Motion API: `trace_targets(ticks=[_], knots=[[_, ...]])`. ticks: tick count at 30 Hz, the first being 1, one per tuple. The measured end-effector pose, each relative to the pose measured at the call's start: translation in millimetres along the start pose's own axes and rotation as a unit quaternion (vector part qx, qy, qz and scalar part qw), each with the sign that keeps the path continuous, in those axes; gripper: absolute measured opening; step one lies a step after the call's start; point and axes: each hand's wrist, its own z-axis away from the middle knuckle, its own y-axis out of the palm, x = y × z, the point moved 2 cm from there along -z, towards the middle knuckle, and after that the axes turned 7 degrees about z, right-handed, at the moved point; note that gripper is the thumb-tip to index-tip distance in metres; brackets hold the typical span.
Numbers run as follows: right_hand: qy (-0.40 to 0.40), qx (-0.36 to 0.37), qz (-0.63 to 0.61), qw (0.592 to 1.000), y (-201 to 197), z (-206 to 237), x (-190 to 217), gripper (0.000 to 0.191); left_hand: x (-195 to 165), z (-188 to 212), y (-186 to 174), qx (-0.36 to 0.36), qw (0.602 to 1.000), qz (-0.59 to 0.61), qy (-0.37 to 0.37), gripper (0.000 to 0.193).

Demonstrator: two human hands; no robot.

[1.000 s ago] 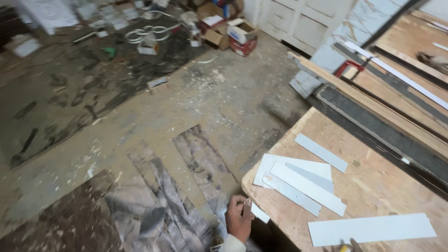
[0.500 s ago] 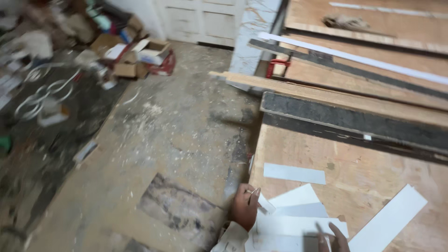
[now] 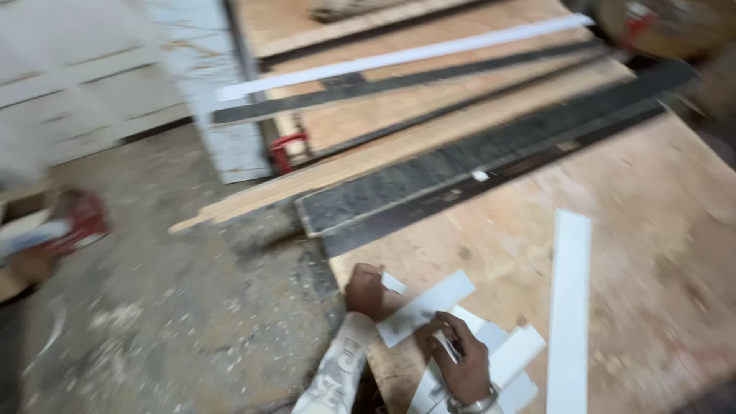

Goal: The person measures a stack of square tiles with a tape measure, then moves to a table saw to cut white plastic strips. They return to the floor to place the cut strips on the tiles, repeating the measuring and cutting cycle.

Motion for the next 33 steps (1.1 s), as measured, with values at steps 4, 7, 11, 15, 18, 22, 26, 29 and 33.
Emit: trace_targets(ticks=[4,7,11,15,18,22,26,29,33], knots=[[-0.036,-0.040,-0.053,0.997,5,11,9,0.048,17,-19,4,0.036,0.991,0.054,-0.113,0.026],[-0.006,-0.093,-0.043,0.995,14,26,19,0.046,13,-31,-7,0.039,0.999,0.035,0.007,0.024],[0.058,-0.174,-0.058,0.981,43,47,41,0.044,15,-45,-30,0.142,0.985,0.069,-0.074,0.019],[0.103,-0.210,-0.077,0.969,76,64,61,0.042,12,-49,-45,0.126,0.986,0.103,0.044,0.013],[0.102,-0.221,-0.051,0.968,91,66,70,0.042,16,-50,-43,0.142,0.980,0.135,0.025,0.014],[0.120,-0.248,-0.025,0.961,95,69,71,0.039,25,-55,-42,0.159,0.961,0.224,-0.017,0.012],[0.083,-0.221,-0.066,0.969,95,64,67,0.049,42,-58,-50,0.179,0.974,0.137,-0.027,0.021],[0.073,-0.212,-0.103,0.969,96,53,63,0.055,48,-59,-59,0.149,0.982,0.096,0.061,0.024],[0.063,-0.202,-0.045,0.976,96,32,65,0.075,54,-59,-56,0.235,0.959,0.159,-0.021,0.018]])
